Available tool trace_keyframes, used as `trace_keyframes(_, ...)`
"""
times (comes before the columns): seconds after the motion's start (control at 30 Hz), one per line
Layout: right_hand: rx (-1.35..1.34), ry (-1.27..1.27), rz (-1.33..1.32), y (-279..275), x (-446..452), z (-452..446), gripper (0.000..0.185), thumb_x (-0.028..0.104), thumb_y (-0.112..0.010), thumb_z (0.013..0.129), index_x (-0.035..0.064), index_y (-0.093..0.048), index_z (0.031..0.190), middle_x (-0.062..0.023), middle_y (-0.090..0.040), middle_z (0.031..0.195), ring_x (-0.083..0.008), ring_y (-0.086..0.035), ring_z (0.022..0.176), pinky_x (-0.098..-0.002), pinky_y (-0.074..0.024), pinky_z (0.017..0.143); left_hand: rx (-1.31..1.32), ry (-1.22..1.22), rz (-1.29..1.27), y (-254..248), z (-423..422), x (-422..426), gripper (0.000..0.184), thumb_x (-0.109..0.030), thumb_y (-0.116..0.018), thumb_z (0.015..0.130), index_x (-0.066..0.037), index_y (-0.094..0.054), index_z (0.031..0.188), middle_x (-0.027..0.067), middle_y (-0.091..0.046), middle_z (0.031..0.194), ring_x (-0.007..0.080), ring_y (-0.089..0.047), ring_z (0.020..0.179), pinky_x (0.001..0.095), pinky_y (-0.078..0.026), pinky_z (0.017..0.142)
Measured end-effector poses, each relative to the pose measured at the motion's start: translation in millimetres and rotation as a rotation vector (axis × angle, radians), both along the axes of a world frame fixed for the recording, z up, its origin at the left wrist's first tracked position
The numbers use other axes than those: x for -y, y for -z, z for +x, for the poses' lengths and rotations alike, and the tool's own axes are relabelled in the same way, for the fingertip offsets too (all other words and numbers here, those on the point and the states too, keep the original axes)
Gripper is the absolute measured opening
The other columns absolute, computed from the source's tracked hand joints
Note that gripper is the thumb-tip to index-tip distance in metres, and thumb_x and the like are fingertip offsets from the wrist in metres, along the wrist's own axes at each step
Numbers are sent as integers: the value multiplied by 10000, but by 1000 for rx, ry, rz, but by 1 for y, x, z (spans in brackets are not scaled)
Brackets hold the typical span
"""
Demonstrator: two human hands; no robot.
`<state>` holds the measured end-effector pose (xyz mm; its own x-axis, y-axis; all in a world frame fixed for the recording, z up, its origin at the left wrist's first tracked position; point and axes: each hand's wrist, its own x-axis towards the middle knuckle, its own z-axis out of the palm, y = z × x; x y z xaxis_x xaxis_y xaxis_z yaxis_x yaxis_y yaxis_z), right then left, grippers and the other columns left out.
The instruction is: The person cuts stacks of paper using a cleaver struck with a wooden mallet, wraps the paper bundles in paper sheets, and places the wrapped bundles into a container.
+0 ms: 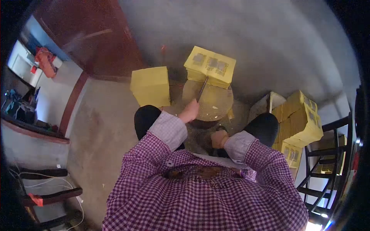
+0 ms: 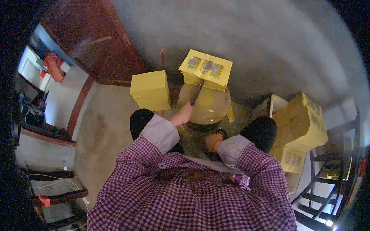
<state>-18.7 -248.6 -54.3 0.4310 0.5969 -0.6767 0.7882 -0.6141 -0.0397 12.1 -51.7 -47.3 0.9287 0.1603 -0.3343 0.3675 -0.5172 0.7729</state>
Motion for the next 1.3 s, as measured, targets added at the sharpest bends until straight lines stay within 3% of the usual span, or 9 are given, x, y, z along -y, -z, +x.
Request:
trace_keyframes(0.17,17,221,109,-14,-14,10,285,259,-617,728,58,-659,926,-155,-653,923,-294,-640,868,-414,-503,727,-85,-76,-12,-23,1,4,295,-212,-471,877,50,-471,1012,277,-570,953,380,-568,888,458,-450,781)
trace_keyframes(0.2,67,298,300,-31,-16,19,332,272,-618,729,48,-623,975,-173,-636,953,-317,-622,891,-416,-497,746,-85,-75,-7,-37,11,-4,295,-212,-471,877,50,-471,1012,277,-570,953,380,-568,888,458,-450,781)
trace_keyframes(0.27,164,416,541,-84,-30,45,470,275,-647,717,29,-505,1092,-228,-575,1040,-366,-581,930,-434,-478,785,-134,584,205,-83,31,-41,272,-211,-449,886,50,-486,953,258,-578,860,369,-574,805,457,-456,730)
trace_keyframes(0.37,652,191,1088,-102,-41,108,732,182,-711,658,57,-353,1284,-214,-349,1333,-311,-363,1238,-437,-296,1029,77,377,362,-51,23,-40,296,-230,-412,900,53,-497,873,229,-581,711,360,-578,684,455,-458,649)
trace_keyframes(0.63,918,54,681,-48,-45,185,554,98,-342,851,88,-225,1392,-58,-255,1442,-215,-207,1343,-385,-157,1097,183,-40,217,-1,-3,1,326,-248,-422,895,62,-504,945,309,-579,874,452,-561,857,504,-441,746)
trace_keyframes(0.97,943,45,679,-54,-45,190,559,156,-439,848,71,-266,1372,-104,-274,1428,-257,-255,1317,-394,-208,1078,280,152,408,-40,-78,-22,247,-217,-525,842,24,-488,881,256,-579,762,432,-569,750,501,-445,674)
trace_keyframes(1.03,573,158,981,-73,-38,194,694,306,-587,790,31,-288,1352,-200,-289,1397,-320,-283,1291,-405,-259,1053,264,316,576,-46,-57,-32,266,-218,-553,820,20,-475,907,251,-580,766,422,-573,749,484,-453,658)
trace_keyframes(1.13,622,513,1224,-51,-22,217,879,438,-671,721,-48,-274,1337,-286,-305,1356,-373,-303,1271,-399,-289,1031,370,554,700,-44,-22,-56,286,-218,-571,797,7,-470,941,226,-593,776,411,-582,745,482,-457,650)
trace_keyframes(1.3,56,1220,1340,-34,-23,229,897,553,-531,798,-134,-258,1306,-318,-347,1317,-377,-335,1257,-371,-287,1025,601,506,791,9,15,-67,296,-191,-561,787,-9,-509,1016,197,-617,790,397,-595,763,475,-466,676)
